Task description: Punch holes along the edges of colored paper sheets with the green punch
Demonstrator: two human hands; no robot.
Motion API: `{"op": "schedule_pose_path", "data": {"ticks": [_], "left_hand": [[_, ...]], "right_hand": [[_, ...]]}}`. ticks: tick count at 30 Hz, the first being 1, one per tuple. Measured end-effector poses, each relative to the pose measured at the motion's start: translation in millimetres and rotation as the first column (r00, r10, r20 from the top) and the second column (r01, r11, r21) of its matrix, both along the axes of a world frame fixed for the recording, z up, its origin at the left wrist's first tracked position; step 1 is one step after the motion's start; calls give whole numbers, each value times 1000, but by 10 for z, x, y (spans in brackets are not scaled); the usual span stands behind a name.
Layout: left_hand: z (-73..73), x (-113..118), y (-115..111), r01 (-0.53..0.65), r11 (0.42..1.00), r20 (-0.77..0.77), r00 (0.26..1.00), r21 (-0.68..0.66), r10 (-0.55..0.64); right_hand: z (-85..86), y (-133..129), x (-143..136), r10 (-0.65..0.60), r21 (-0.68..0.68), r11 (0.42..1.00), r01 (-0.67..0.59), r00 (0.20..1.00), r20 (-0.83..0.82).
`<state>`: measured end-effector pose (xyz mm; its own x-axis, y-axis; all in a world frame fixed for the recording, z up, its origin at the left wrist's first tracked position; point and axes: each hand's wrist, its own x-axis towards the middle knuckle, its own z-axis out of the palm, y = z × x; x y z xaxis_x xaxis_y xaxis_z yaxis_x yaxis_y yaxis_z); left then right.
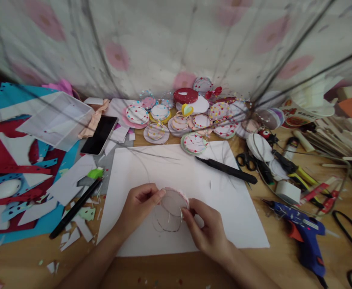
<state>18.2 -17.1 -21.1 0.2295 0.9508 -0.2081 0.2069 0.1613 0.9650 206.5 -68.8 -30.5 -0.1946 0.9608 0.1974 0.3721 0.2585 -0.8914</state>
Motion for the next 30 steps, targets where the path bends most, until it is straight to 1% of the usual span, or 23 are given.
{"op": "schedule_pose_path", "data": {"ticks": [6,12,15,18,20,21,22,24,26,27,28,29,30], "left_hand": [[31,-9,-33,20,1000,4,1000,-1,-20],[33,4,-21,25,1000,4,1000,-5,-24],[17,-9,-30,14,1000,8,1000,9,-14],[-13,-58,-47,9,999,30,1000,32,-10],[-31,-91,-50,8,999,68,998,38,-10],[-35,-99,-48,10,999,94,995,37,-14],[-33,-99,-44,17,999,123,992,35,-22],[-14,-72,-38,61,998,193,979,27,-66],[20,-20,-40,191,982,299,936,3,-184],[35,7,-44,273,962,356,900,-9,-252],[46,29,-51,346,938,411,858,-17,-309],[49,45,-58,403,915,456,818,-20,-350],[45,53,-66,431,902,485,793,-18,-369]], "right_hand": [[7,-1,18,33,46,998,-33,999,-3],[14,-14,26,44,38,998,-43,999,-21],[28,-15,27,43,-43,998,-46,997,-68],[32,3,33,-12,-187,982,-20,985,-170],[25,25,42,-82,-317,948,-12,956,-281],[19,36,47,-114,-391,920,-38,927,-357],[12,47,51,-146,-467,880,-88,885,-442],[1,62,54,-203,-593,765,-253,778,-594],[-4,69,45,-240,-645,655,-395,700,-673],[-4,70,36,-247,-655,617,-436,683,-687],[-3,71,25,-247,-658,597,-459,675,-695],[-2,74,14,-245,-657,591,-469,672,-699],[-3,77,2,-246,-653,595,-469,667,-703]]}}
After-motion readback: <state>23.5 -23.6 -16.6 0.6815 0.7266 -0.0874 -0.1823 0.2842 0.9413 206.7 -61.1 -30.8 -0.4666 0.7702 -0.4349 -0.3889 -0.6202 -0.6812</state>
